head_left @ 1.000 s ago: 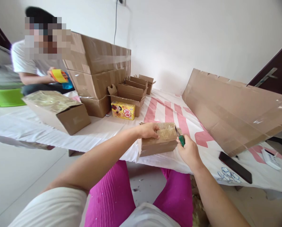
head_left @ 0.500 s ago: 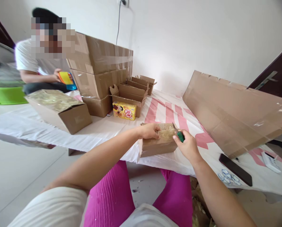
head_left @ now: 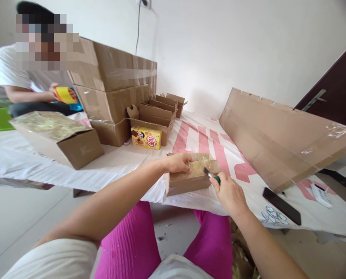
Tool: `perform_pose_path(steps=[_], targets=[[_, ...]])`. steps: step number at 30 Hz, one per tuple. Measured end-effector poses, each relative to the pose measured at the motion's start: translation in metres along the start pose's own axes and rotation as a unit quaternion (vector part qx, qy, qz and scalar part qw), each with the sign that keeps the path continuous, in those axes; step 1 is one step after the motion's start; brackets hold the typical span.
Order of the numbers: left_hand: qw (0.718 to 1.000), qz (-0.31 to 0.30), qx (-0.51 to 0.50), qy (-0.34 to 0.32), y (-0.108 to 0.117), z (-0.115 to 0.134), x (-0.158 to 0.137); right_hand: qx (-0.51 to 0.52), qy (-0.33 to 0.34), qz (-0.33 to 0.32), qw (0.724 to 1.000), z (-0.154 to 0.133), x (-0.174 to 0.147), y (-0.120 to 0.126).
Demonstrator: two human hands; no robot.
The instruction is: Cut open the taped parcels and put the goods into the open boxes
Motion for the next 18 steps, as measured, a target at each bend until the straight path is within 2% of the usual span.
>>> perform_pose_path(steps=[6,12,18], targets=[[0.999,-0.013,-0.042,-0.014,-0.003,-0.001,0.002,0.004,-0.002,0.036,0.999,0.003,0.0,-0.002],[0.999,-0.016,-0.043,-0.028,-0.002,-0.001,0.003,0.004,-0.011,0.068,0.998,0.0,0.004,-0.003],[0.998,-0.034,-0.049,-0.028,-0.004,0.0,0.005,0.083,-0.049,0.05,0.994,0.0,0.008,-0.018]])
Point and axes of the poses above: each hand's wrist, its own x-axis towards the middle knuckle, its own y-axis out of the back of the hand, z = x × y, the point moved 9 cm from there along x, towards the middle knuckle, and after that the axes turned 2 degrees about z, right-handed, at the moved point
